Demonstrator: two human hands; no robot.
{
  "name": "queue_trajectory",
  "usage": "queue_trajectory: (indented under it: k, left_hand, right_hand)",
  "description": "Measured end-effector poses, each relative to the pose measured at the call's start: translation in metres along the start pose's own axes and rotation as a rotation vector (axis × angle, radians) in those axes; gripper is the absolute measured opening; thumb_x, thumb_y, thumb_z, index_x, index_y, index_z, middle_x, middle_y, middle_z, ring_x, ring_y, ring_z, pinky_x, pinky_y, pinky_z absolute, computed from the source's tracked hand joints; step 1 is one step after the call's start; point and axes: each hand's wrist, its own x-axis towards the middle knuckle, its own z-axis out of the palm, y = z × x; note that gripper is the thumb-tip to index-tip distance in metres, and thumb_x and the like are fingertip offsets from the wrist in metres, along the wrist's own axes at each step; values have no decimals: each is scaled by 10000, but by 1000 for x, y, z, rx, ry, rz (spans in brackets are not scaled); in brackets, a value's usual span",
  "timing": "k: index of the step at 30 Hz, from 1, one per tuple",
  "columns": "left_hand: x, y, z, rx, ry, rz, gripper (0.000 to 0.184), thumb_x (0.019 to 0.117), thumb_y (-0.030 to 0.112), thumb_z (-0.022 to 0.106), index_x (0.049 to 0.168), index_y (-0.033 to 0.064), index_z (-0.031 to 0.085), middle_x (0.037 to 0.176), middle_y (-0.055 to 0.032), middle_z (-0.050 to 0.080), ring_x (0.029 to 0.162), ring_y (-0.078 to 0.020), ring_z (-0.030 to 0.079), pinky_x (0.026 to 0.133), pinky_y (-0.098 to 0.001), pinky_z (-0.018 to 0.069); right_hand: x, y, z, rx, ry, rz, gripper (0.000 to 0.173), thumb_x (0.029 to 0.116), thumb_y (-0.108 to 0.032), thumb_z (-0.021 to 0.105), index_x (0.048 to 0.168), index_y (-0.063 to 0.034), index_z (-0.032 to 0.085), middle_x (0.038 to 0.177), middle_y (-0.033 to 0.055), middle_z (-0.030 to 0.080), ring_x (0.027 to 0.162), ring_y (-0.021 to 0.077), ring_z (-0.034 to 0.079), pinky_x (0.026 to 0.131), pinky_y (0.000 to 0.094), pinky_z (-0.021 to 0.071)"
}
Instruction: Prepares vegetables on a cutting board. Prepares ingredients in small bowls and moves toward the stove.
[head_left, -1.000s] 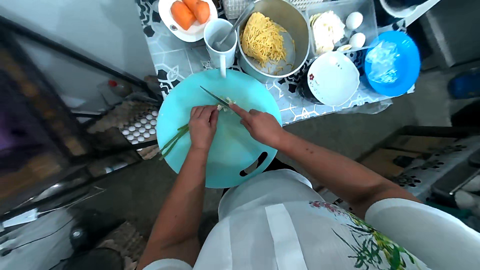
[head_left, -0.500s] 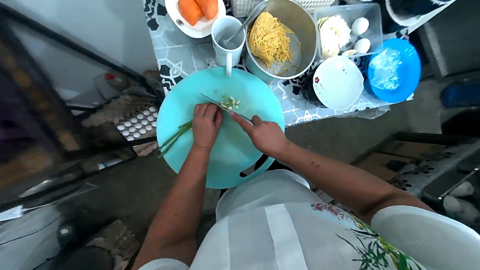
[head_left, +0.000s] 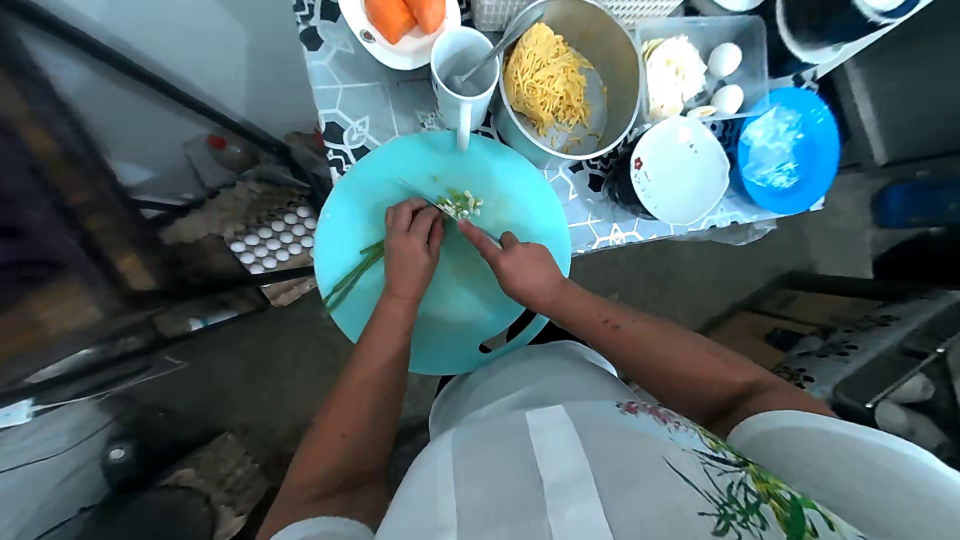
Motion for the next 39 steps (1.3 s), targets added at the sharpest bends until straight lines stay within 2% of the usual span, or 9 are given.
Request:
queue_trajectory:
  k: [4, 9, 14, 20, 25, 29, 32, 36, 39]
  left_hand:
    - [-11, -6, -7, 4, 15, 6, 155, 1001, 98, 642, 1060, -10, 736, 1060, -197, 702, 1040, -359, 653, 946, -435, 525]
    - [-8, -7, -4, 24, 10, 19, 155, 984, 80, 623, 1051, -18, 723, 1057, -213, 704, 1046, -382, 659, 942, -462, 534]
    - [-6, -5, 1, 64, 24, 1, 144, 971, 74, 615, 1020, -21, 711, 1056, -215, 694, 1033, -390, 652, 928, -471, 527]
    - [-5, -3, 2, 67, 48, -13, 139, 949, 47, 637, 1038, -22, 718, 1050, -213, 694, 1028, -382, 655, 918, -452, 539]
    - [-6, -5, 3, 74, 55, -4, 107, 939, 42, 646, 996, -24, 708, 1035, -207, 698, 1023, -382, 656, 920, -454, 534]
    - [-6, -5, 5, 66, 61, -10, 133, 953, 55, 638, 1029, -22, 716, 1047, -213, 696, 1034, -385, 653, 927, -450, 533]
    - [-6, -5, 3, 58, 68, -1, 124, 945, 40, 645, 1022, -29, 713, 1039, -214, 698, 1030, -379, 660, 933, -450, 537]
    - [-6, -5, 2, 54, 53, -9, 124, 935, 40, 661, 1022, -34, 708, 1044, -217, 701, 1034, -392, 660, 931, -467, 537]
    - [-8, -4, 3, 65, 53, -7, 125, 940, 46, 648, 1017, -30, 711, 1046, -219, 699, 1036, -397, 659, 932, -473, 537]
  right_hand:
    - [8, 3, 6, -6, -41, 10, 720, 1059, -90, 475, 1642, -412, 200, 1014, 229, 625, 675, 352, 663, 578, 473, 551]
    - [35, 11, -17, 244, -58, -35, 558, 1111, -279, 449, 1635, -348, 269, 970, 204, 706, 856, 421, 695, 737, 595, 558]
    - [-8, -2, -11, 0, -3, -2, 667, 1058, -110, 483, 1617, -422, 293, 1045, 238, 628, 655, 368, 652, 556, 502, 542]
    - [27, -11, -11, 2, -117, 23, 714, 1078, -123, 442, 1628, -481, 161, 1169, 258, 612, 786, 408, 676, 663, 543, 557]
    - [-6, -11, -10, 11, -45, 13, 642, 1083, -180, 483, 1631, -415, 246, 1046, 222, 625, 657, 351, 653, 563, 490, 546]
    - [8, -9, 5, -11, -101, 44, 731, 1064, -97, 452, 1638, -448, 165, 1063, 247, 627, 723, 384, 671, 616, 503, 554]
    - [25, -12, -13, 23, -96, 11, 599, 1115, -245, 412, 1634, -446, 191, 1056, 225, 649, 780, 401, 677, 659, 539, 553]
    - [1, -11, -13, 59, 1, -5, 547, 1108, -280, 439, 1622, -393, 291, 965, 206, 657, 680, 367, 665, 582, 511, 547]
    - [3, -13, 5, 30, -56, 29, 607, 1106, -215, 424, 1641, -406, 209, 1007, 230, 654, 705, 383, 672, 600, 511, 551]
